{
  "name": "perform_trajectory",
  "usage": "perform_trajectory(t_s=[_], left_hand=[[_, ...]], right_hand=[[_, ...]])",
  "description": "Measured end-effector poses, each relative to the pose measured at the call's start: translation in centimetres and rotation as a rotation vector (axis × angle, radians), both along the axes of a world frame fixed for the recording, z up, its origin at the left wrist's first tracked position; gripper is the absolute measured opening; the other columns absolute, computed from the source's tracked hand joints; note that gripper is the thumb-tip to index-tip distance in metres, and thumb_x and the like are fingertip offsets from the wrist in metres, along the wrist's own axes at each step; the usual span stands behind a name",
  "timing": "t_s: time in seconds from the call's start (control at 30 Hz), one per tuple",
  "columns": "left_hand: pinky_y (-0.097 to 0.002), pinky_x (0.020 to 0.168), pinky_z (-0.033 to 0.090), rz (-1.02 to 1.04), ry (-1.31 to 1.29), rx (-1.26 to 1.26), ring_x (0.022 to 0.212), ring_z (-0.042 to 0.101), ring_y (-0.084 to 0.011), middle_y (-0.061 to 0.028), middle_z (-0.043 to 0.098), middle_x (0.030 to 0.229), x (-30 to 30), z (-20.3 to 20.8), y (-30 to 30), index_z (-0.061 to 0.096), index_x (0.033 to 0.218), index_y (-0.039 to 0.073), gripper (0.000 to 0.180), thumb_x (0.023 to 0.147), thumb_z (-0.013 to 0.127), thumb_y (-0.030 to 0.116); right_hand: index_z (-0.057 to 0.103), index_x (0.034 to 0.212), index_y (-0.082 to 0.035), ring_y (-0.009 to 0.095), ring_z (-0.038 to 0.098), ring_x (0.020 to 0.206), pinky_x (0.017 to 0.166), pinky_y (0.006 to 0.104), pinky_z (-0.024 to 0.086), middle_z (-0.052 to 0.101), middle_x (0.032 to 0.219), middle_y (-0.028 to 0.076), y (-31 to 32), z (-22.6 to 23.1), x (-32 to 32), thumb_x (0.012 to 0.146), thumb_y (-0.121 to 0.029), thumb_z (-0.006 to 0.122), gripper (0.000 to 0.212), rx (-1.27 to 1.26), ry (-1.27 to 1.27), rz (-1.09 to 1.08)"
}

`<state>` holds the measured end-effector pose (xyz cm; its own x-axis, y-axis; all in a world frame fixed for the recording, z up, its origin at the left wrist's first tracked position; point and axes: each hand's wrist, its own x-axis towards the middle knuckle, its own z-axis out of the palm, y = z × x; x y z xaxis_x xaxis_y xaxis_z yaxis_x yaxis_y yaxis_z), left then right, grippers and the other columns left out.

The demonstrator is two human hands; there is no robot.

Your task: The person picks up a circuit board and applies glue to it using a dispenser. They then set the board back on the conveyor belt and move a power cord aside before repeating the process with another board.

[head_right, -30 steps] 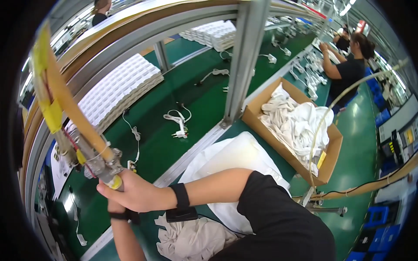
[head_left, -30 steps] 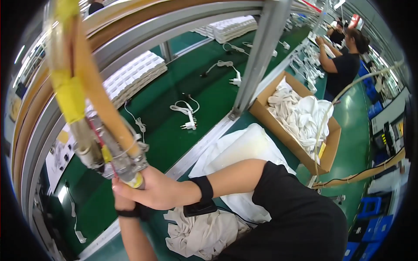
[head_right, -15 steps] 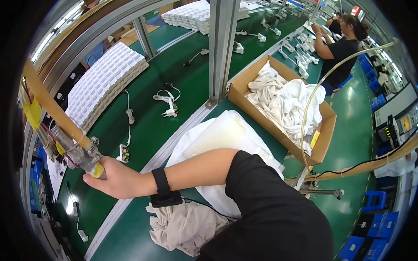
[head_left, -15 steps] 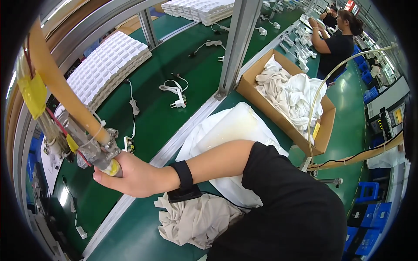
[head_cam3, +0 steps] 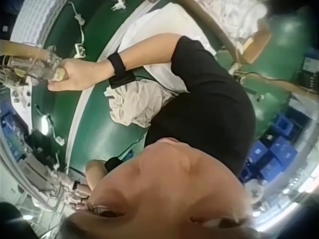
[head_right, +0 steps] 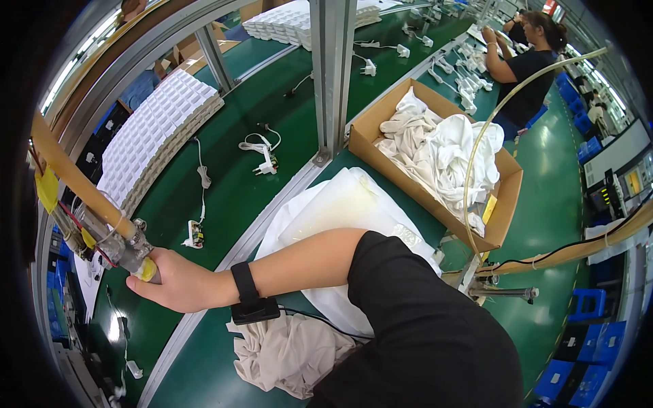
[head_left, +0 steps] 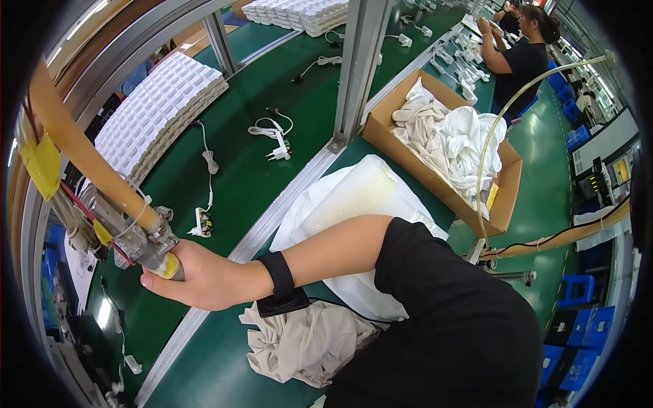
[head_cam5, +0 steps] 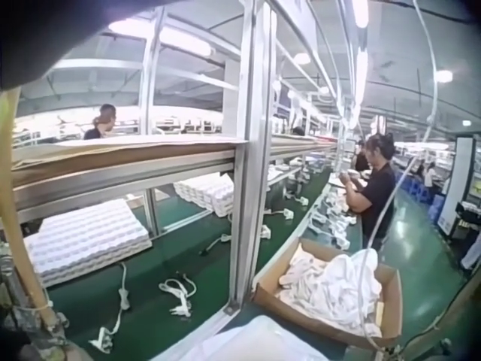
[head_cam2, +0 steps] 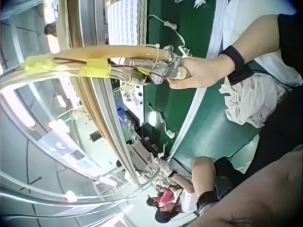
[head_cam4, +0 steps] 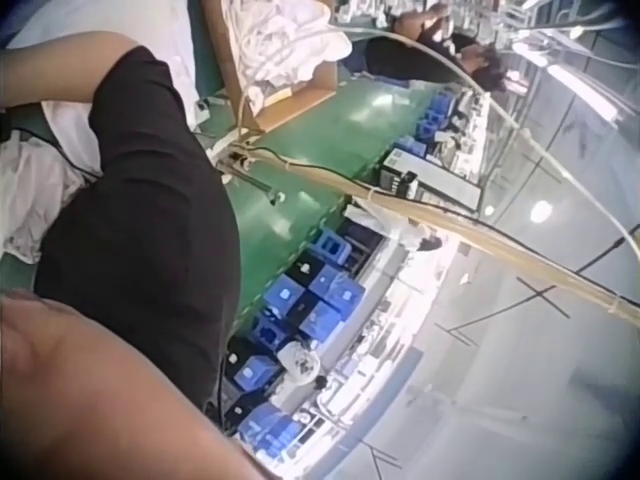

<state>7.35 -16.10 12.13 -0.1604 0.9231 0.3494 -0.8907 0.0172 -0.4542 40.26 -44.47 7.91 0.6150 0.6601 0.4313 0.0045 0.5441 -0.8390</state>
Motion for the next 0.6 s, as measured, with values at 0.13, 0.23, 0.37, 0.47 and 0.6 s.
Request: perform_trajectory(t_s=[0.13, 0.23, 0.37, 0.47, 0.6], left_hand=[[-0.0438, 0.092, 0.041, -0.155, -0.132, -0.141, 0.096, 0.056, -0.0335, -0.0172, 0.06, 0.096, -3.9, -2.4, 5.2, 0.053, 0.104, 0.002, 0.032, 0.088, 0.046, 0.029], [-0.0442, 0.093, 0.04, -0.273, -0.231, -0.245, 0.097, 0.055, -0.0336, -0.0167, 0.06, 0.096, -6.3, -4.1, 9.3, 0.055, 0.101, 0.002, 0.03, 0.088, 0.046, 0.027], [-0.0447, 0.093, 0.038, -0.429, -0.363, -0.392, 0.098, 0.055, -0.0337, -0.0159, 0.061, 0.096, -9.5, -7.1, 13.9, 0.057, 0.097, 0.003, 0.027, 0.087, 0.045, 0.025], [-0.0452, 0.094, 0.037, -0.542, -0.464, -0.507, 0.099, 0.054, -0.0338, -0.0154, 0.061, 0.096, -12.2, -9.2, 17.0, 0.059, 0.095, 0.003, 0.026, 0.086, 0.045, 0.024], [-0.0457, 0.095, 0.036, -0.694, -0.597, -0.648, 0.1, 0.053, -0.0339, -0.0146, 0.061, 0.095, -13.8, -10.8, 19.9, 0.061, 0.091, 0.004, 0.025, 0.086, 0.045, 0.022]], right_hand=[[0.05, 0.084, -0.005, 0.008, 0.039, 0.06, 0.058, 0.0264, 0.037, 0.045, 0.066, -0.001, 0.0, 0.1, -0.2, 0.092, -0.02, 0.054, 0.017, 0.094, 0.023, -0.055], [0.05, 0.083, -0.005, 0.009, 0.039, 0.06, 0.057, 0.0264, 0.036, 0.044, 0.065, -0.002, -0.2, 0.2, -0.2, 0.092, -0.019, 0.054, 0.018, 0.063, 0.019, -0.044], [0.048, 0.099, 0.002, 0.01, 0.05, 0.071, 0.069, 0.0266, 0.046, 0.053, 0.081, 0.004, 0.1, -0.2, -0.1, 0.091, -0.021, 0.056, 0.026, -0.019, 0.021, 0.019], [0.048, 0.099, 0.002, 0.01, 0.05, 0.071, 0.069, 0.0266, 0.045, 0.053, 0.081, 0.004, 0.2, -0.3, -0.3, 0.091, -0.022, 0.056, 0.026, -0.018, 0.003, 0.014], [0.048, 0.099, 0.002, 0.009, 0.05, 0.07, 0.068, 0.0264, 0.045, 0.053, 0.081, 0.004, 0.5, -0.6, -0.2, 0.091, -0.022, 0.056, 0.026, -0.01, -0.007, 0.003]])
